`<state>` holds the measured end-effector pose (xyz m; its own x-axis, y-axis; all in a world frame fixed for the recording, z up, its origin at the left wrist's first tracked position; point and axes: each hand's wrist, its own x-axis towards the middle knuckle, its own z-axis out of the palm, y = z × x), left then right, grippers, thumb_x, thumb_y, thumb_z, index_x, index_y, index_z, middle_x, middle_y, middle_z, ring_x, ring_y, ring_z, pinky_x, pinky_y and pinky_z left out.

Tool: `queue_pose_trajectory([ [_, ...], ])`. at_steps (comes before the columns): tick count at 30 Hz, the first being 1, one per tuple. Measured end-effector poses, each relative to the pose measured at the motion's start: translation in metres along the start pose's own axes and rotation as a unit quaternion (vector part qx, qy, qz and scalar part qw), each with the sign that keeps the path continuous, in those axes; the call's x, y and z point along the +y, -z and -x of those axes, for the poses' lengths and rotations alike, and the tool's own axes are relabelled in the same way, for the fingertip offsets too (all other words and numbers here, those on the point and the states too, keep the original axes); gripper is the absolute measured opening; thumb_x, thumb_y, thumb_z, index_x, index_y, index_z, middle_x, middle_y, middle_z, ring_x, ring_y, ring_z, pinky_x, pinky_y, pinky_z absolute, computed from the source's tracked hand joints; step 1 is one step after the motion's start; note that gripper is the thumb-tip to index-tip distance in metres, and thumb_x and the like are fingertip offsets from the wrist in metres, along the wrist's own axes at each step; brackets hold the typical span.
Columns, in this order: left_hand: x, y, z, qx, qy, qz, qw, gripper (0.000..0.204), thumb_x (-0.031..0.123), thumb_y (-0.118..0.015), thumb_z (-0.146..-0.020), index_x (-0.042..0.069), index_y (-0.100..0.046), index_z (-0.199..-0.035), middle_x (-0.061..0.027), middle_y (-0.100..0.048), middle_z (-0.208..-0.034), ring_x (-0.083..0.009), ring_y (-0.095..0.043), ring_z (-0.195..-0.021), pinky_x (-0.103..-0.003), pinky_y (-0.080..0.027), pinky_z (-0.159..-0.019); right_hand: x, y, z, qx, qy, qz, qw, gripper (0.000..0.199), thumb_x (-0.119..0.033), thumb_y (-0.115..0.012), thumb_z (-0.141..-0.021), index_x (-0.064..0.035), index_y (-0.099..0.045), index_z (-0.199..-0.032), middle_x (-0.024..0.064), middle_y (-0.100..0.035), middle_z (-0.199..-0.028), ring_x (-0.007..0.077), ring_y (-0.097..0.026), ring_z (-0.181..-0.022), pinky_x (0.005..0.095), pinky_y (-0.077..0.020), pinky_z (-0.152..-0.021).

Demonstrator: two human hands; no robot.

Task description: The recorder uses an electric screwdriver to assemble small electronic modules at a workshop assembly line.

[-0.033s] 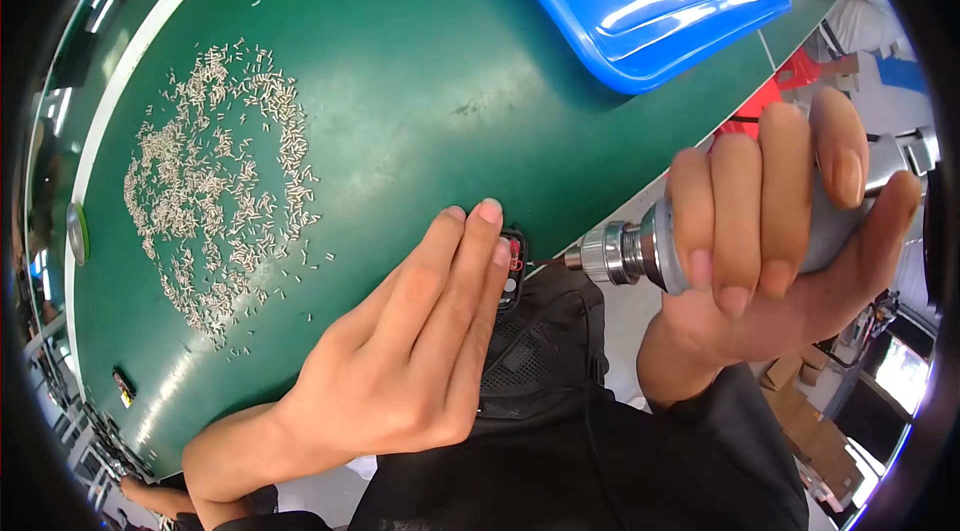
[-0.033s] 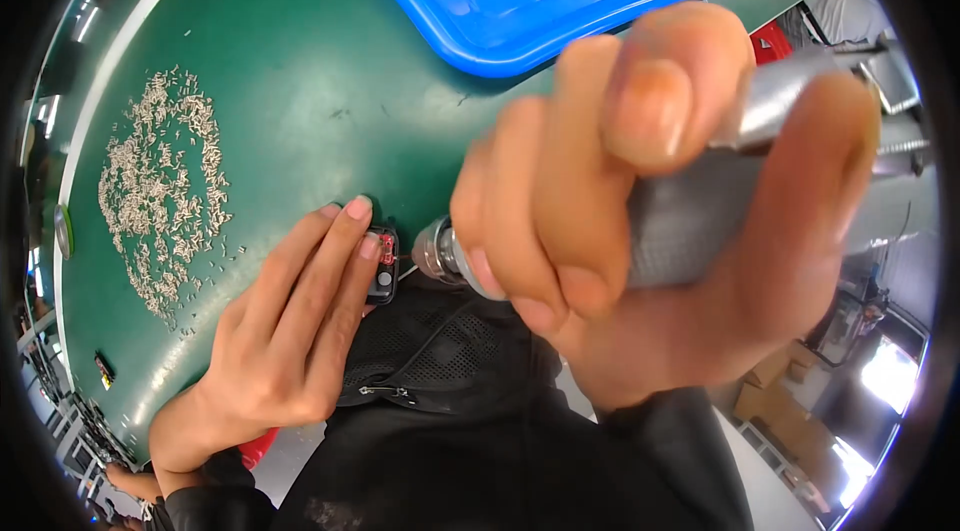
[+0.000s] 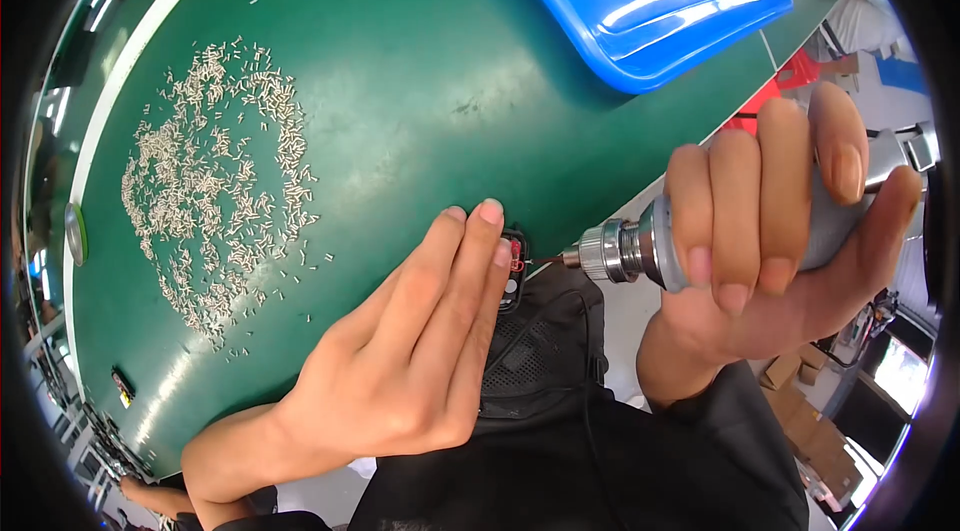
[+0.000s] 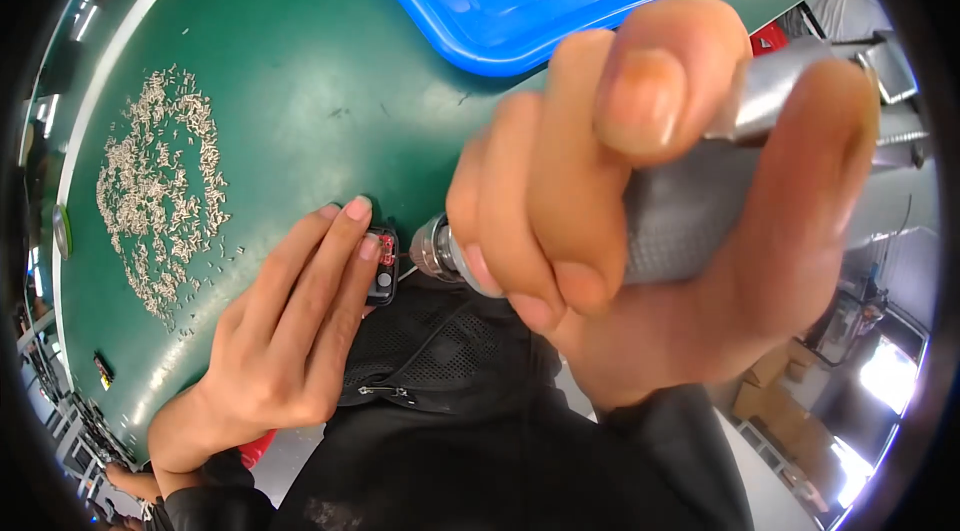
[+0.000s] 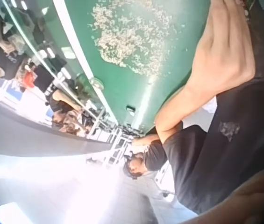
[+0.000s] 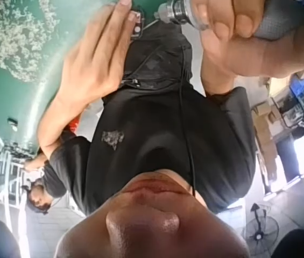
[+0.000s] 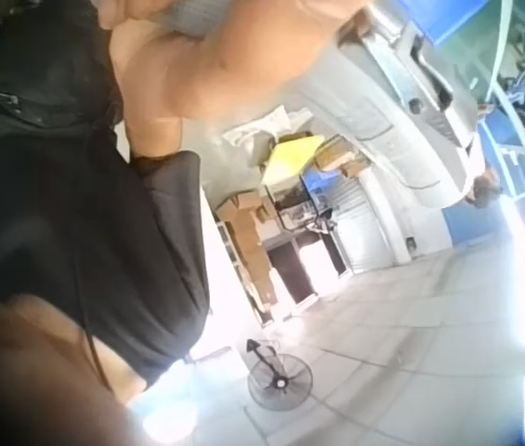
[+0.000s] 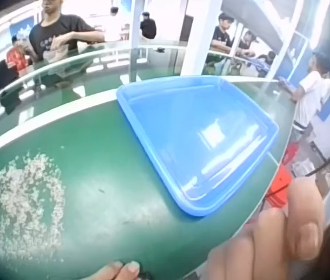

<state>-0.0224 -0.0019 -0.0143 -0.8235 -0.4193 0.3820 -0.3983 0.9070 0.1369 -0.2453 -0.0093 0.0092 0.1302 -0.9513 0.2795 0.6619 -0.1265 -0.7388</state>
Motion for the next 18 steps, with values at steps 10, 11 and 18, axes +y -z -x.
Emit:
queue_pose_trajectory([
  [10, -0.002, -0.003, 0.000, 0.029, 0.012, 0.020, 0.999, 0.026, -0.006, -0.065, -0.063, -0.014, -0.064, -0.087, -0.0237, -0.065, -0.095, -0.0319, -0.063, -0.087, -0.033, -0.057, -0.066, 0.002, -0.011, -0.009, -0.015, -0.037, 0.079, 0.996, 0.030, -0.037, -0.038, -0.097, -0.0092, -0.046, -0.090, 0.0035, -0.046, -0.057, 0.0151, -0.045, -0.043, 0.0297, -0.0408, -0.052],
  [11, -0.001, -0.004, 0.000, 0.029, 0.012, 0.020, 0.999, 0.026, -0.006, -0.065, -0.063, -0.014, -0.064, -0.087, -0.0237, -0.065, -0.095, -0.0319, -0.063, -0.087, -0.033, -0.057, -0.066, 0.001, -0.012, -0.009, -0.016, -0.038, 0.079, 0.996, 0.030, -0.037, -0.038, -0.097, -0.0092, -0.046, -0.090, 0.0035, -0.046, -0.057, 0.0151, -0.045, -0.043, 0.0297, -0.0408, -0.052],
  [18, 0.001, -0.011, 0.000, 0.061, 0.004, 0.011, 0.998, 0.031, -0.003, -0.064, -0.056, -0.015, -0.063, -0.085, -0.0241, -0.064, -0.096, -0.0324, -0.063, -0.086, -0.034, -0.057, -0.067, 0.016, 0.004, -0.019, -0.138, -0.023, 0.040, 0.989, 0.025, -0.033, -0.036, -0.099, -0.0114, -0.044, -0.088, -0.0001, -0.044, -0.055, 0.0106, -0.042, -0.041, 0.0261, -0.0406, -0.050],
])
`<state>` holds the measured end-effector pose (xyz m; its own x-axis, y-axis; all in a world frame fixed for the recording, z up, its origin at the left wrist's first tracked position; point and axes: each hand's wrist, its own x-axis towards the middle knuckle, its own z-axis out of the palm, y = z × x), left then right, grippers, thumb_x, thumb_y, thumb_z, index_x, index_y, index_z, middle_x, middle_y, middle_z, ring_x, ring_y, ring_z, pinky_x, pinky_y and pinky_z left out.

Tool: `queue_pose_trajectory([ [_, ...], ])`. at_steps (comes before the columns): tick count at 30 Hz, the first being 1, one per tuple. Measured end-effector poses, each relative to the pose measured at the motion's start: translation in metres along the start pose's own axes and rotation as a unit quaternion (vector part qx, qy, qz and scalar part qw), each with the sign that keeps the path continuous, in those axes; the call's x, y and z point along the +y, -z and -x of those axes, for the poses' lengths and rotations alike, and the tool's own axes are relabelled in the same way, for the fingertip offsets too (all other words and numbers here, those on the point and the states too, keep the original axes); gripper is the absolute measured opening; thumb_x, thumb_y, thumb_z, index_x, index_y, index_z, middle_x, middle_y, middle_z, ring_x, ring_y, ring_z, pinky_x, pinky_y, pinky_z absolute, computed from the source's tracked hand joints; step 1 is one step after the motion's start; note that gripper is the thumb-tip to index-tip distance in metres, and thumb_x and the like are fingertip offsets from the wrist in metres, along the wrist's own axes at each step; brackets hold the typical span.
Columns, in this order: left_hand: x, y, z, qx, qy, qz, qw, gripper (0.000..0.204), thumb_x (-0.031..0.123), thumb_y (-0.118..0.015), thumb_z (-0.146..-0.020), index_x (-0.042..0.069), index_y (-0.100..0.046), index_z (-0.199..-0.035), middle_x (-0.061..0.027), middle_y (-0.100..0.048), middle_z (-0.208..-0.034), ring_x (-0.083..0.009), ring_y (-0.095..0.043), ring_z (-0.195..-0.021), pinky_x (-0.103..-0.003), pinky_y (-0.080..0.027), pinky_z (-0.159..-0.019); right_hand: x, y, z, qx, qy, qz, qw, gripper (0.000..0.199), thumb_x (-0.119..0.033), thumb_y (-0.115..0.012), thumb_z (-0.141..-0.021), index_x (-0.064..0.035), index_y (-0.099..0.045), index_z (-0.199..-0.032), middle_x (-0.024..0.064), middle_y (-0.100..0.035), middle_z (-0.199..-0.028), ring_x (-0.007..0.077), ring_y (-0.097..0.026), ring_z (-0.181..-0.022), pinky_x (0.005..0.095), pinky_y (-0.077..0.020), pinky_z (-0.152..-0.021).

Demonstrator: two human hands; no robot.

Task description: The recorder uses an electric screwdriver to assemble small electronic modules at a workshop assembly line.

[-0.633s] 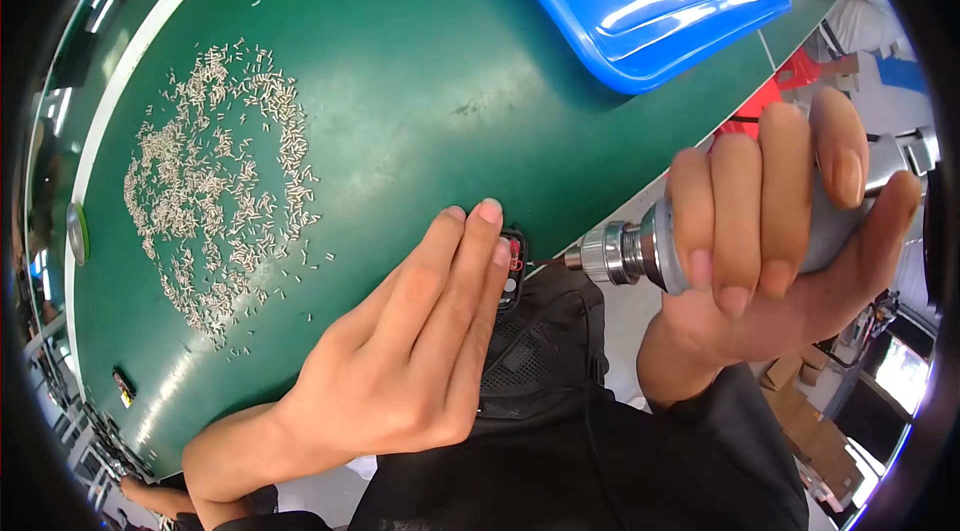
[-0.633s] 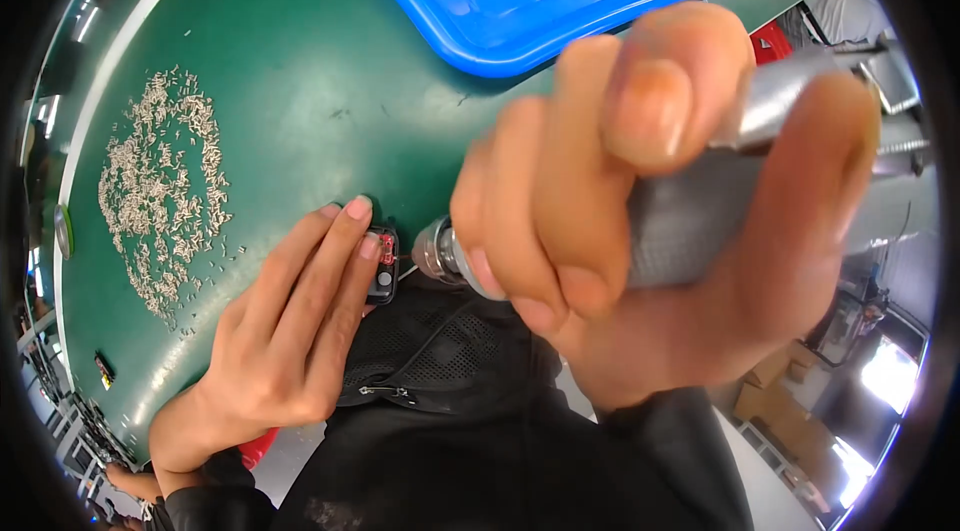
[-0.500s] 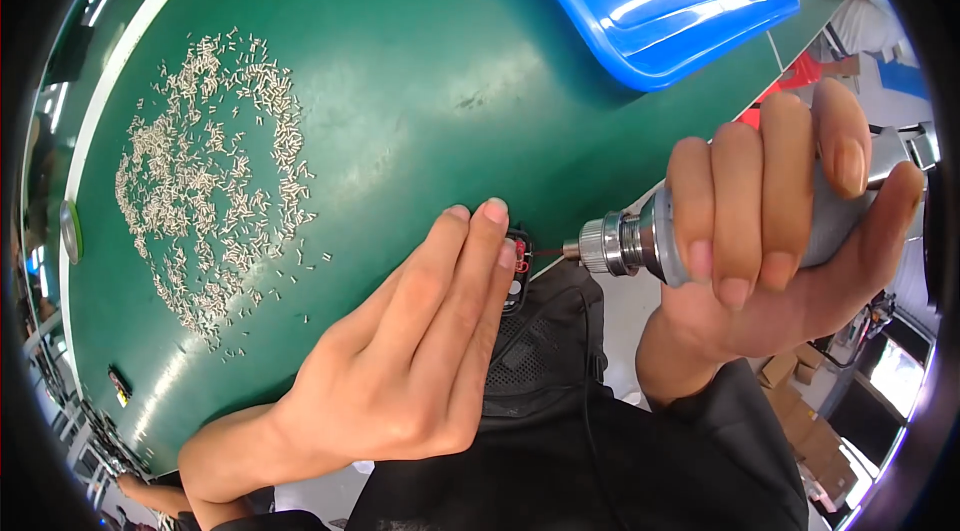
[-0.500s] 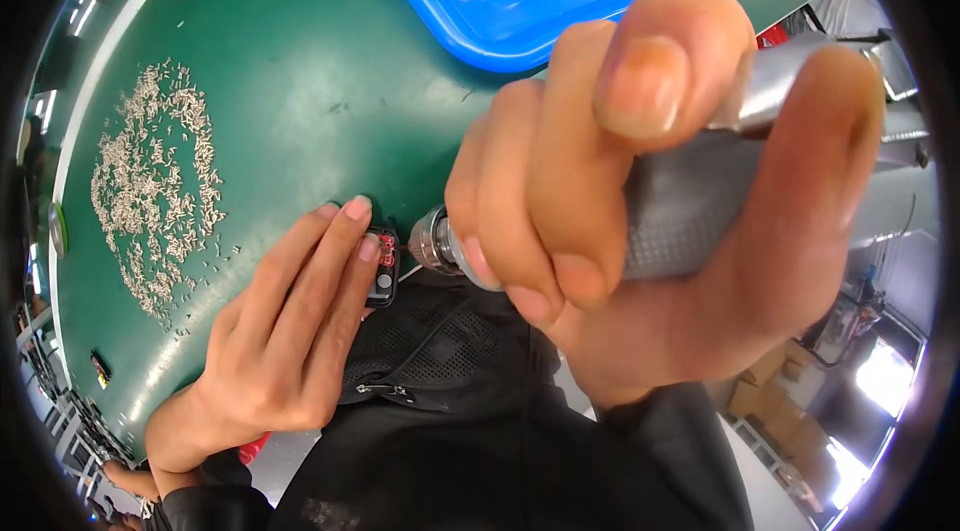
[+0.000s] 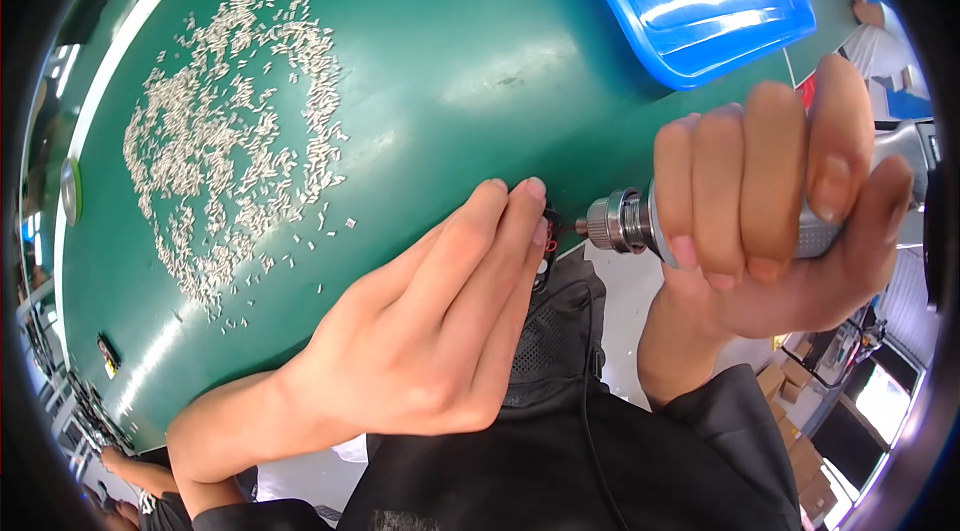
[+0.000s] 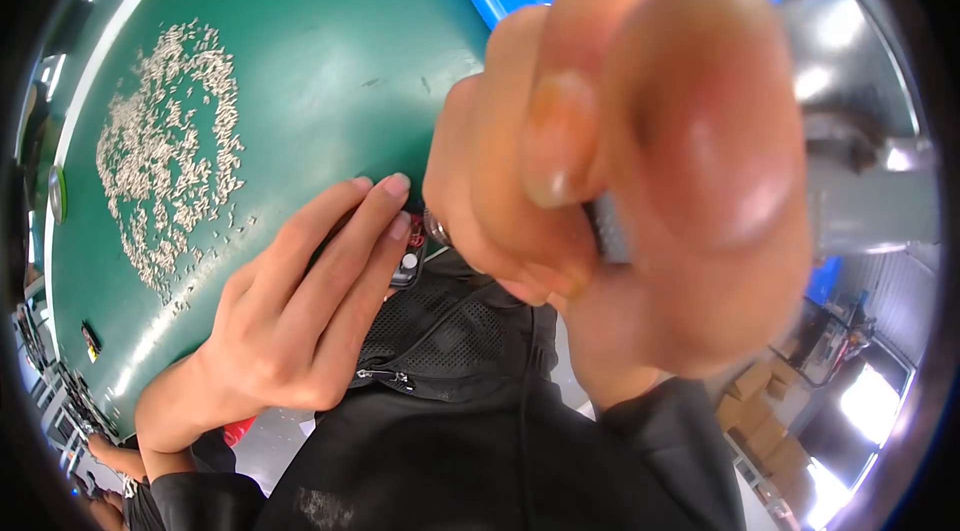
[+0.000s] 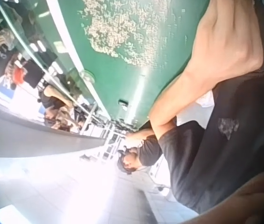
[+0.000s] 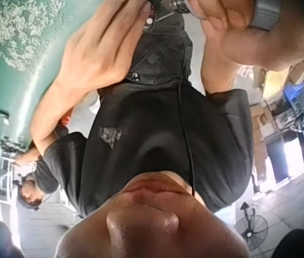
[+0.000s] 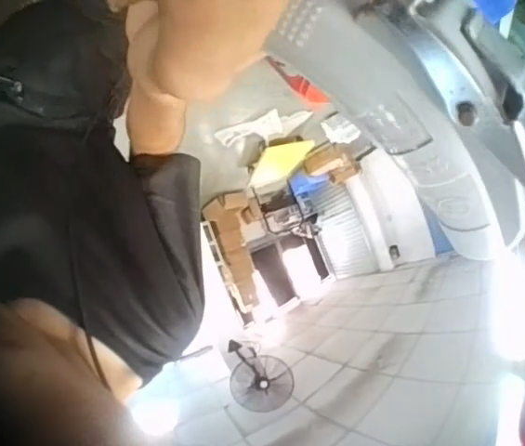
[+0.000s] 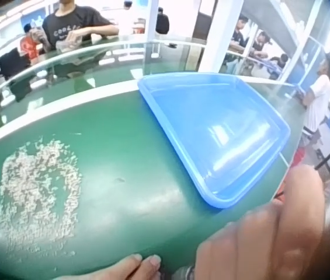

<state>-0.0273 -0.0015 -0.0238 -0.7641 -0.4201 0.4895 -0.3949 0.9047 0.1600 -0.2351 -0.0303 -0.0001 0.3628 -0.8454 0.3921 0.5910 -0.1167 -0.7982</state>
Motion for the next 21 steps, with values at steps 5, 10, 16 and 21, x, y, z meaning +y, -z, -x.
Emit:
queue_pose_trajectory([
  [5, -0.002, 0.006, 0.001, -0.007, 0.003, 0.024, 1.000, 0.035, -0.002, -0.063, -0.055, -0.015, -0.063, -0.087, -0.0242, -0.062, -0.100, -0.0332, -0.061, -0.089, -0.036, -0.056, -0.069, 0.003, -0.013, 0.000, 0.000, 0.031, 0.034, 0.999, 0.023, -0.031, -0.040, -0.098, -0.0108, -0.043, -0.087, -0.0015, -0.042, -0.055, 0.0088, -0.039, -0.040, 0.0245, -0.0380, -0.047],
  [10, 0.006, 0.023, 0.005, -0.017, 0.020, 0.027, 0.999, 0.036, 0.001, -0.062, -0.059, -0.013, -0.062, -0.091, -0.0235, -0.060, -0.105, -0.0329, -0.059, -0.097, -0.036, -0.054, -0.076, 0.007, -0.038, -0.003, 0.055, 0.051, 0.024, 0.997, 0.022, -0.028, -0.048, -0.095, -0.0091, -0.042, -0.086, -0.0025, -0.039, -0.053, 0.0075, -0.036, -0.038, 0.0230, -0.0351, -0.043],
  [16, 0.026, 0.050, 0.038, -0.036, 0.052, 0.006, 0.998, 0.038, 0.002, -0.062, -0.065, -0.012, -0.060, -0.100, -0.0222, -0.060, -0.106, -0.0326, -0.059, -0.098, -0.036, -0.051, -0.084, -0.004, -0.033, -0.009, -0.069, 0.084, -0.134, 0.985, 0.015, -0.022, -0.050, -0.094, -0.0083, -0.045, -0.093, -0.0024, -0.039, -0.052, 0.0074, -0.034, -0.038, 0.0242, -0.0331, -0.040],
  [21, 0.026, 0.113, 0.123, 0.024, 0.381, -0.106, 0.918, 0.055, -0.014, -0.054, -0.062, -0.005, -0.055, -0.117, -0.0204, -0.059, -0.113, -0.0371, -0.056, -0.104, -0.043, -0.044, -0.092, 0.010, -0.033, 0.007, 0.096, 0.067, -0.171, 0.978, 0.018, -0.025, -0.044, -0.097, -0.0068, -0.046, -0.093, -0.0022, -0.036, -0.050, 0.0084, -0.031, -0.036, 0.0242, -0.0338, -0.040],
])
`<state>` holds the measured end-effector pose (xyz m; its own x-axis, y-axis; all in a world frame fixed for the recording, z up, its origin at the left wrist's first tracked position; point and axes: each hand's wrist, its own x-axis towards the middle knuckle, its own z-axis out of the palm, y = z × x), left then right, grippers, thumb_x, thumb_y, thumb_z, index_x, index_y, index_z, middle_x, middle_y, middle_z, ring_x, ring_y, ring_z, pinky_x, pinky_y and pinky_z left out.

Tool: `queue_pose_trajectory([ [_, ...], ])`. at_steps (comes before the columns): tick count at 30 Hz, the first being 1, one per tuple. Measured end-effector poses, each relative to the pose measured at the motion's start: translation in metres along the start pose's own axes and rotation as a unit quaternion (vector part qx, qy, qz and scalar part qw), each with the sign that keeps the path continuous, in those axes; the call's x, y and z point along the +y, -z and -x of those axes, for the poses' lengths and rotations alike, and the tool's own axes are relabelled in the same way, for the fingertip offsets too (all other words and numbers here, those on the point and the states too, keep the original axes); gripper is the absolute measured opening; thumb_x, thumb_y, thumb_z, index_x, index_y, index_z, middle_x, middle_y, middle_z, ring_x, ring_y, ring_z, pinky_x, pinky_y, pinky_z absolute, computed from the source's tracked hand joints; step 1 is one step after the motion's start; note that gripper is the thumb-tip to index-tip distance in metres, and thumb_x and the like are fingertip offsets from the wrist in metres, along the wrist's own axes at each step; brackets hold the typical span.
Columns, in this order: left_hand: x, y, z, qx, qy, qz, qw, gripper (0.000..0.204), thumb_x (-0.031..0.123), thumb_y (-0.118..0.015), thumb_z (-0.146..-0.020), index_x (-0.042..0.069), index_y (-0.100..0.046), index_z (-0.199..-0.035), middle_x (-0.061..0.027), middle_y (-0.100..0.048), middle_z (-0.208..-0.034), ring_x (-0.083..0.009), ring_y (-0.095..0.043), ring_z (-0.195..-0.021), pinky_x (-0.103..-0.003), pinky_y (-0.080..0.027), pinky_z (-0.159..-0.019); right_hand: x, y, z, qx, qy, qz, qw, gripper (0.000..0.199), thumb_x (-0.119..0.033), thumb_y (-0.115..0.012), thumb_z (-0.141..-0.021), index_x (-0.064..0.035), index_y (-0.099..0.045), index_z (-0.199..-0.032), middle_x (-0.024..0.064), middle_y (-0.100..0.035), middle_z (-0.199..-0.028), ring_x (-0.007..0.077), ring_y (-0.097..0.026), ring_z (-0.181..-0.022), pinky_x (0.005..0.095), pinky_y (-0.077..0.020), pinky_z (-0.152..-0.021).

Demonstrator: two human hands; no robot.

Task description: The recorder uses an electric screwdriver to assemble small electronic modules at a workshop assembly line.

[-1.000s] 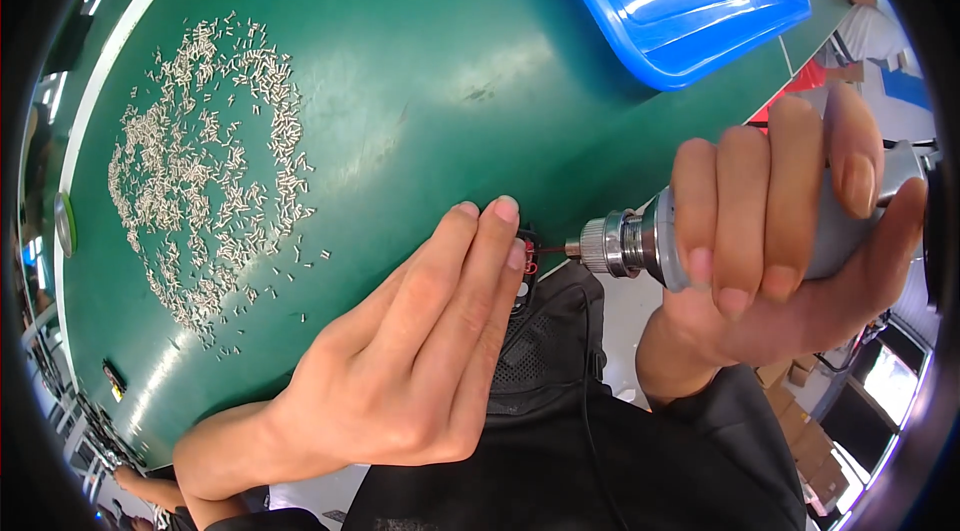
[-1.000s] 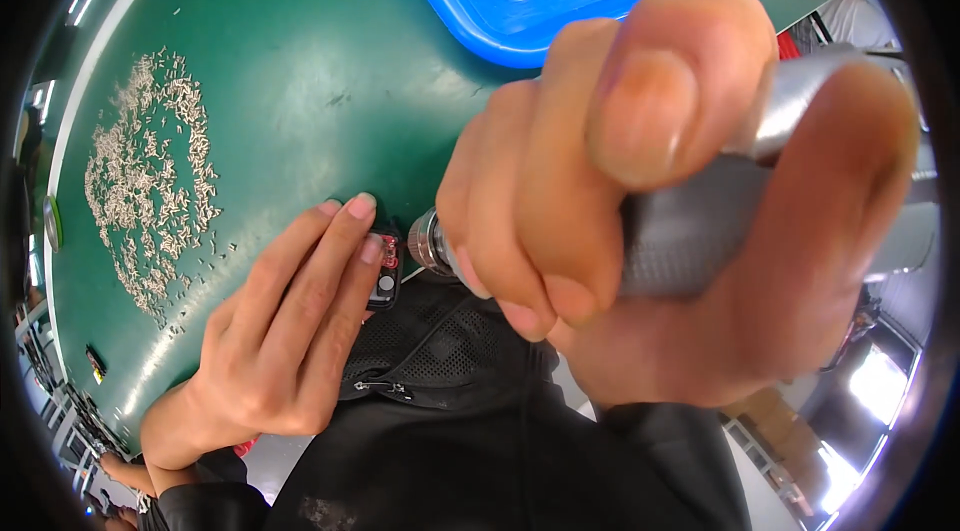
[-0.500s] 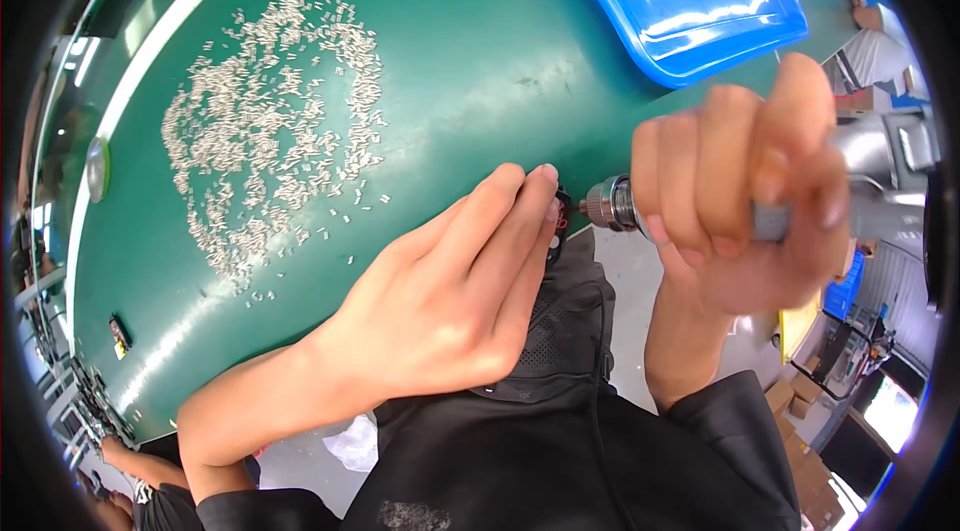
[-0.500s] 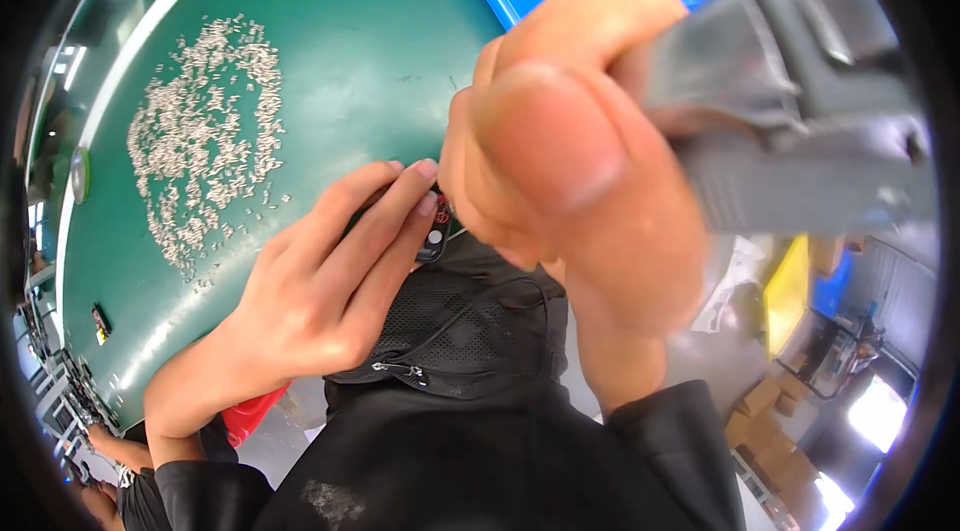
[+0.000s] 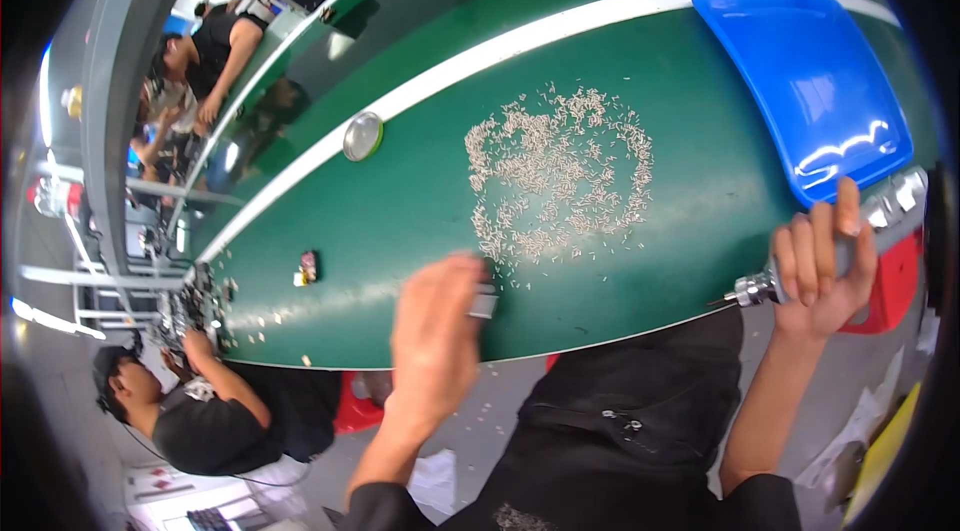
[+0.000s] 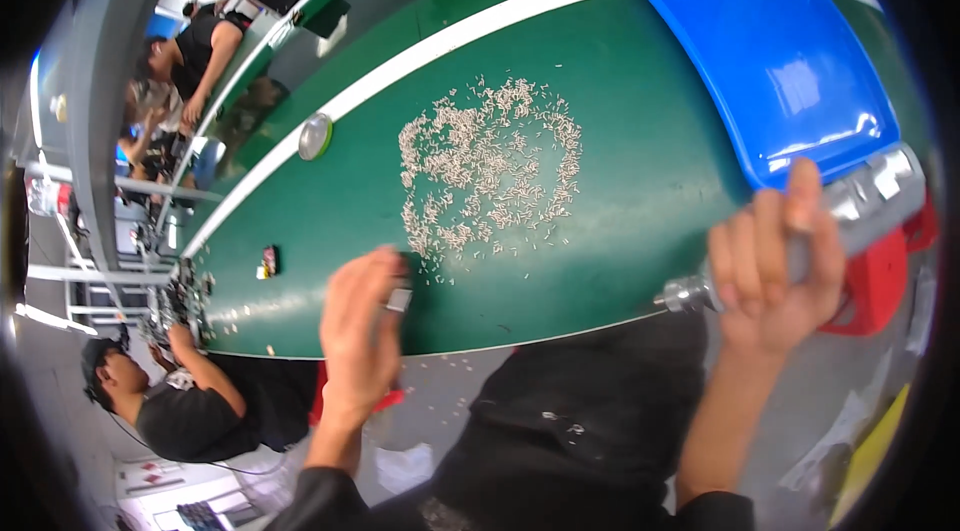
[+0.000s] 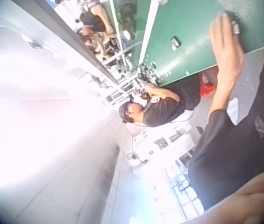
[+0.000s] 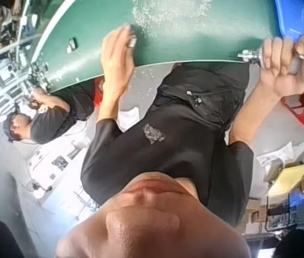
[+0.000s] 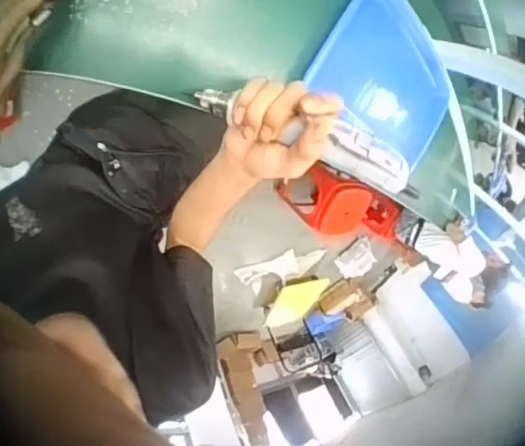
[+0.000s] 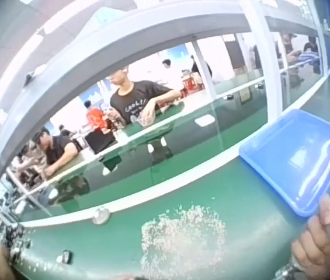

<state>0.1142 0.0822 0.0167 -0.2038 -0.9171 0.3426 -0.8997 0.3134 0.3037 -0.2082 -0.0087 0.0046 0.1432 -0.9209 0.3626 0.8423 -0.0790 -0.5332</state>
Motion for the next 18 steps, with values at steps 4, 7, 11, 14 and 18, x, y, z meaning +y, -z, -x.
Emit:
queue_pose_trajectory([
  [4, -0.029, 0.021, 0.018, 0.030, 0.143, -0.252, 0.957, 0.046, -0.007, -0.056, -0.078, -0.003, -0.049, -0.123, -0.0203, -0.050, -0.127, -0.0381, -0.044, -0.120, -0.043, -0.035, -0.102, 0.029, 0.001, 0.001, 0.067, -0.020, -0.038, 0.997, 0.016, -0.021, -0.042, -0.096, -0.0058, -0.046, -0.092, -0.0016, -0.035, -0.050, 0.0084, -0.031, -0.037, 0.0252, -0.0329, -0.042],
  [7, -0.036, 0.017, -0.001, 0.052, 0.103, -0.185, 0.976, 0.041, -0.006, -0.058, -0.079, -0.002, -0.053, -0.119, -0.0181, -0.054, -0.121, -0.0358, -0.049, -0.115, -0.041, -0.038, -0.098, 0.037, 0.000, 0.003, 0.102, -0.019, -0.045, 0.994, 0.015, -0.020, -0.043, -0.095, -0.0060, -0.047, -0.090, -0.0015, -0.034, -0.049, 0.0088, -0.030, -0.037, 0.0257, -0.0331, -0.043],
  [11, -0.052, -0.004, -0.047, 0.076, 0.075, -0.080, 0.991, 0.029, -0.004, -0.061, -0.080, 0.000, -0.061, -0.109, -0.0147, -0.061, -0.108, -0.0301, -0.058, -0.100, -0.036, -0.046, -0.087, 0.040, 0.000, 0.008, 0.168, 0.007, -0.052, 0.984, 0.016, -0.018, -0.043, -0.095, -0.0057, -0.047, -0.087, -0.0014, -0.034, -0.049, 0.0092, -0.030, -0.037, 0.0257, -0.0334, -0.043],
  [14, -0.063, -0.018, -0.073, 0.079, 0.034, -0.038, 0.996, 0.018, -0.001, -0.064, -0.079, 0.000, -0.065, -0.097, -0.0119, -0.063, -0.093, -0.0271, -0.062, -0.084, -0.034, -0.048, -0.075, 0.041, -0.003, 0.010, 0.173, -0.002, -0.051, 0.984, 0.016, -0.018, -0.043, -0.094, -0.0055, -0.047, -0.086, -0.0012, -0.034, -0.048, 0.0091, -0.029, -0.037, 0.0261, -0.0337, -0.042],
  [18, -0.062, -0.029, -0.089, 0.051, -0.001, -0.056, 0.997, 0.013, -0.001, -0.066, -0.078, 0.000, -0.067, -0.091, -0.0106, -0.061, -0.086, -0.0261, -0.060, -0.075, -0.033, -0.048, -0.067, 0.037, -0.001, 0.010, 0.167, -0.004, -0.051, 0.985, 0.016, -0.018, -0.043, -0.094, -0.0055, -0.047, -0.085, -0.0009, -0.034, -0.048, 0.0091, -0.030, -0.037, 0.0263, -0.0341, -0.042],
])
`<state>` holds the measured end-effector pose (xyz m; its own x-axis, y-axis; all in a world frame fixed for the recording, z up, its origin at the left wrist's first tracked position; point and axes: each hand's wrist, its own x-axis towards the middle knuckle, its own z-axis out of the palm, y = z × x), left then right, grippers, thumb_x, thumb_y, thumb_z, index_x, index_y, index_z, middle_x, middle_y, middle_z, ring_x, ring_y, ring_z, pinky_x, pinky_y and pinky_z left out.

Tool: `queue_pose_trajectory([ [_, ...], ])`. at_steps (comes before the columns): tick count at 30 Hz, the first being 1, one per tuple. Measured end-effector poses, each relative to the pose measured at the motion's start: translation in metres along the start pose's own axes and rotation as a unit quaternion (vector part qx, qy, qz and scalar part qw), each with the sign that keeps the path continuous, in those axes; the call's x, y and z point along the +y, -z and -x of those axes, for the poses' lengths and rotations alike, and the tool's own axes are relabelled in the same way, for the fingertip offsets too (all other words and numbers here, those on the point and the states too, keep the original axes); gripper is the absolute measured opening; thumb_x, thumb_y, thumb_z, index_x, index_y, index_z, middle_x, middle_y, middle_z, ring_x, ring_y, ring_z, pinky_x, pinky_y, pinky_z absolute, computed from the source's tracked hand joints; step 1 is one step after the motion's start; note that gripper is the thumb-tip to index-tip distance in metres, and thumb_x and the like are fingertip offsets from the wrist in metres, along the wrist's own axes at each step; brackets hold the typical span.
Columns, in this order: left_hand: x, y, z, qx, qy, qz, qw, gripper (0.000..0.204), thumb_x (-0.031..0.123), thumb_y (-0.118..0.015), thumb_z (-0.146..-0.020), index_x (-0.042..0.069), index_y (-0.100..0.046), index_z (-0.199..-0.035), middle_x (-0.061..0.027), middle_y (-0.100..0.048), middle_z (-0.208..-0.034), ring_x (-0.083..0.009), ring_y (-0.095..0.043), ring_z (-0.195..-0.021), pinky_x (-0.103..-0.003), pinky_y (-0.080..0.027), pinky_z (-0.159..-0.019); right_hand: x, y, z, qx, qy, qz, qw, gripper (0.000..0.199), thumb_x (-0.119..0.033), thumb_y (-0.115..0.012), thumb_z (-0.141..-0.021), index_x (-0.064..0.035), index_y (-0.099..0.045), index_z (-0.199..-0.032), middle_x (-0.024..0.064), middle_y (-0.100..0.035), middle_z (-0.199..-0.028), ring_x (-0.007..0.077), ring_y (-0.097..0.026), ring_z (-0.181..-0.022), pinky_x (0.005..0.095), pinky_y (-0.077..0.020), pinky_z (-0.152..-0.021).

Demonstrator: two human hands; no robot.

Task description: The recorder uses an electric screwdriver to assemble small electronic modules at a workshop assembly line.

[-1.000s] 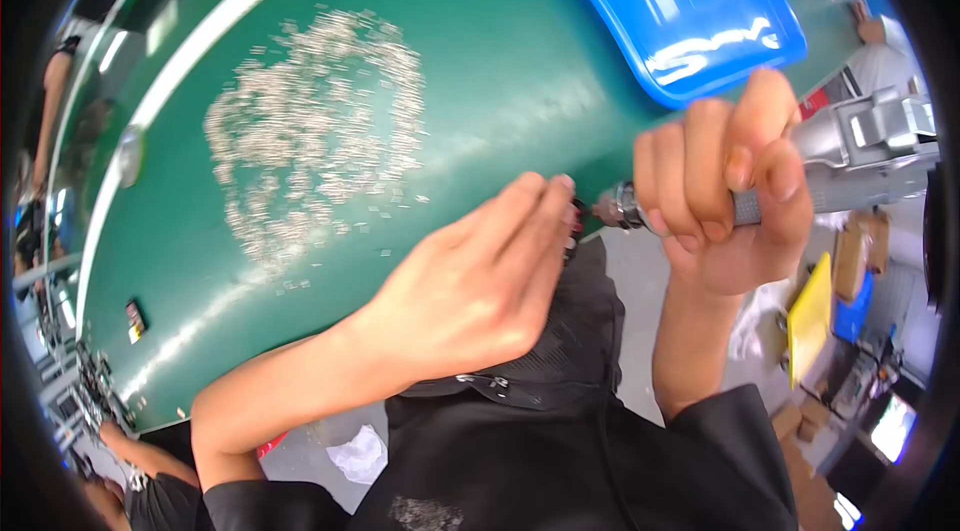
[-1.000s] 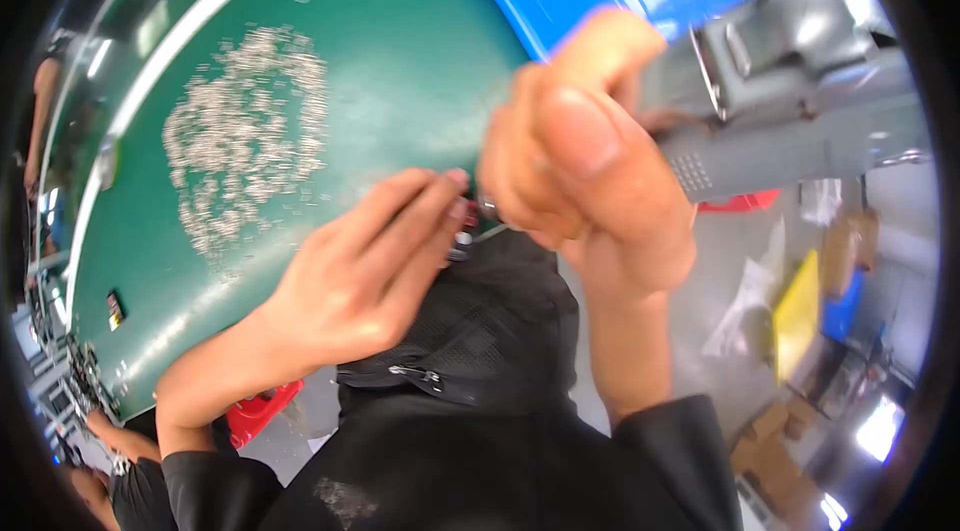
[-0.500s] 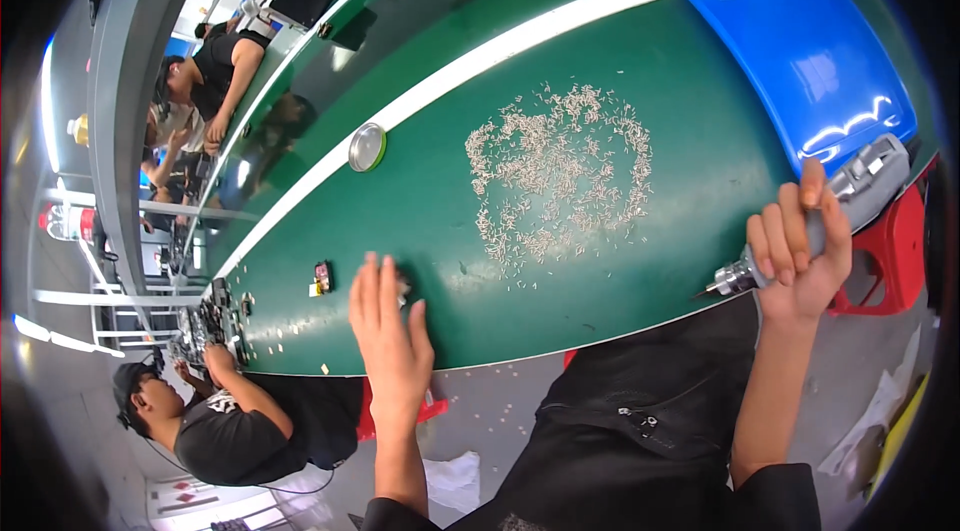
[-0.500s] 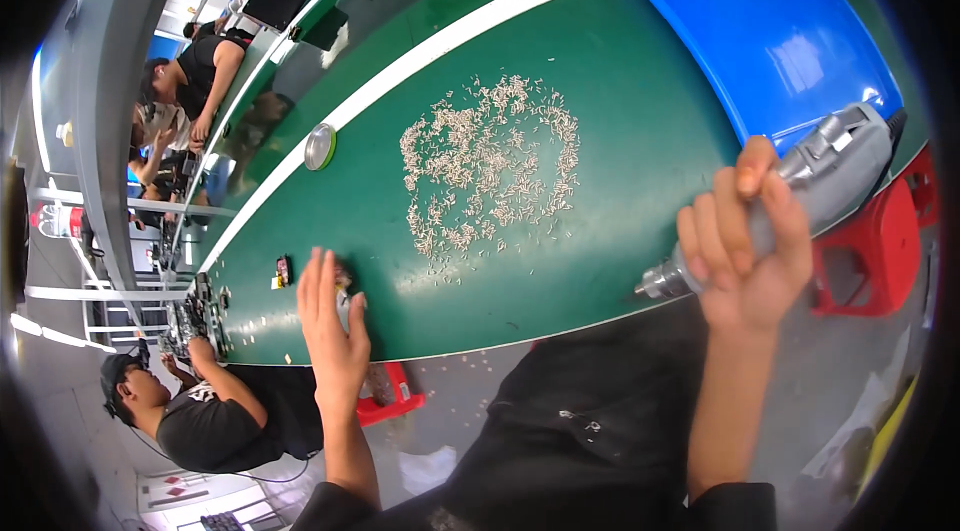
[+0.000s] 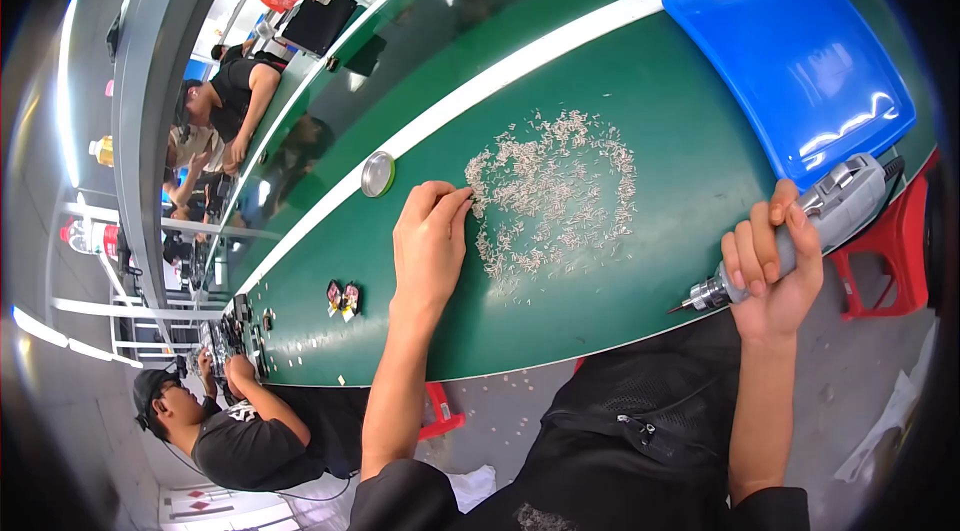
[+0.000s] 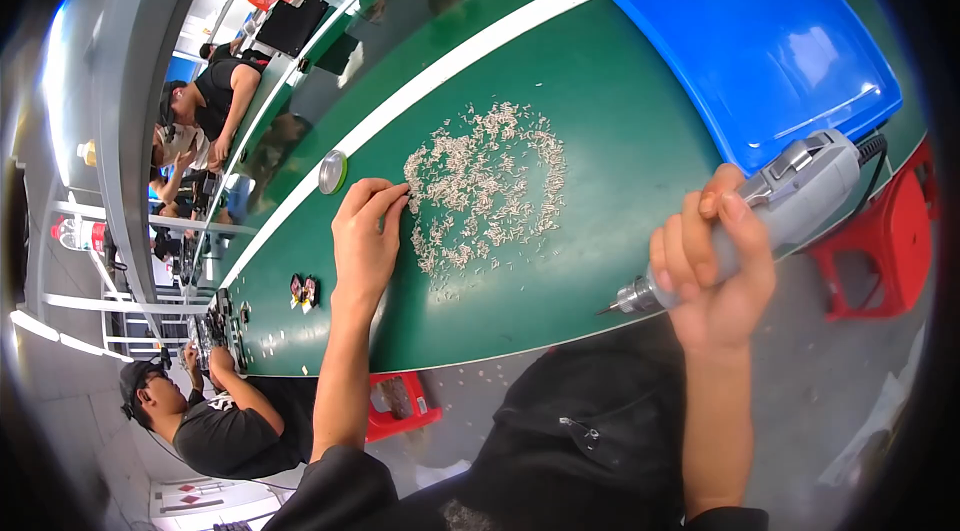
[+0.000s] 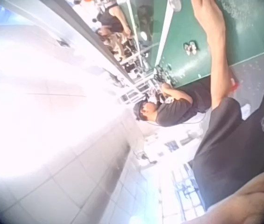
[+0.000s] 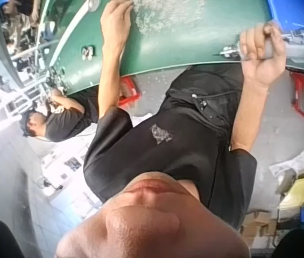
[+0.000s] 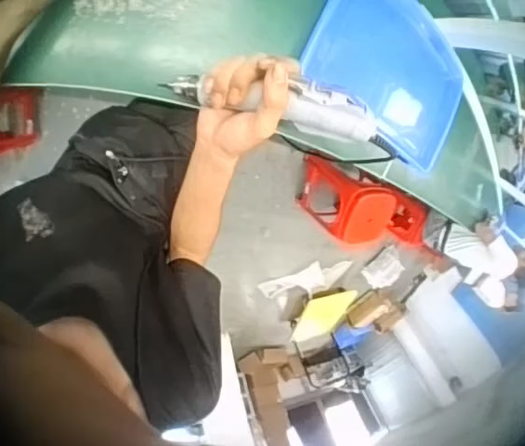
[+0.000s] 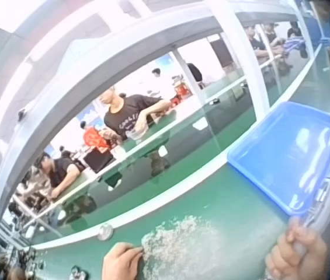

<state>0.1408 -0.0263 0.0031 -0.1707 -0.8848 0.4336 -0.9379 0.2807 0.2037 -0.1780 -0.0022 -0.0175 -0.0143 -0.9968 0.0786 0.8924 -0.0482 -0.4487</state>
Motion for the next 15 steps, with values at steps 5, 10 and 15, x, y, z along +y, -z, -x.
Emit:
queue_pose_trajectory([
  [5, 0.0018, -0.0016, -0.0051, -0.007, -0.043, -0.047, 0.998, 0.010, -0.001, -0.066, -0.078, -0.001, -0.066, -0.088, -0.0107, -0.061, -0.086, -0.0253, -0.060, -0.074, -0.033, -0.048, -0.066, -0.0025, -0.0002, -0.0006, 0.009, -0.004, -0.025, 1.000, 0.016, -0.019, -0.044, -0.094, -0.0061, -0.046, -0.084, -0.0007, -0.035, -0.048, 0.0094, -0.032, -0.036, 0.0264, -0.0347, -0.042],
  [10, -0.0045, -0.0068, -0.0068, -0.005, -0.023, 0.008, 1.000, 0.007, -0.003, -0.061, -0.081, -0.003, -0.058, -0.087, -0.0133, -0.057, -0.081, -0.0275, -0.058, -0.070, -0.033, -0.047, -0.064, -0.0043, 0.0016, -0.0007, -0.016, -0.006, -0.025, 1.000, 0.015, -0.018, -0.043, -0.095, -0.0060, -0.044, -0.086, -0.0011, -0.034, -0.049, 0.0084, -0.032, -0.037, 0.0253, -0.0355, -0.043],
  [15, -0.0058, -0.0080, -0.0107, -0.010, -0.022, -0.019, 1.000, 0.008, -0.004, -0.056, -0.084, -0.002, -0.048, -0.086, -0.0135, -0.054, -0.076, -0.0272, -0.055, -0.066, -0.032, -0.045, -0.063, -0.0042, 0.0003, -0.0007, -0.009, -0.015, -0.027, 0.999, 0.016, -0.019, -0.044, -0.093, -0.0060, -0.046, -0.085, -0.0007, -0.036, -0.049, 0.0093, -0.034, -0.037, 0.0263, -0.0361, -0.044],
])
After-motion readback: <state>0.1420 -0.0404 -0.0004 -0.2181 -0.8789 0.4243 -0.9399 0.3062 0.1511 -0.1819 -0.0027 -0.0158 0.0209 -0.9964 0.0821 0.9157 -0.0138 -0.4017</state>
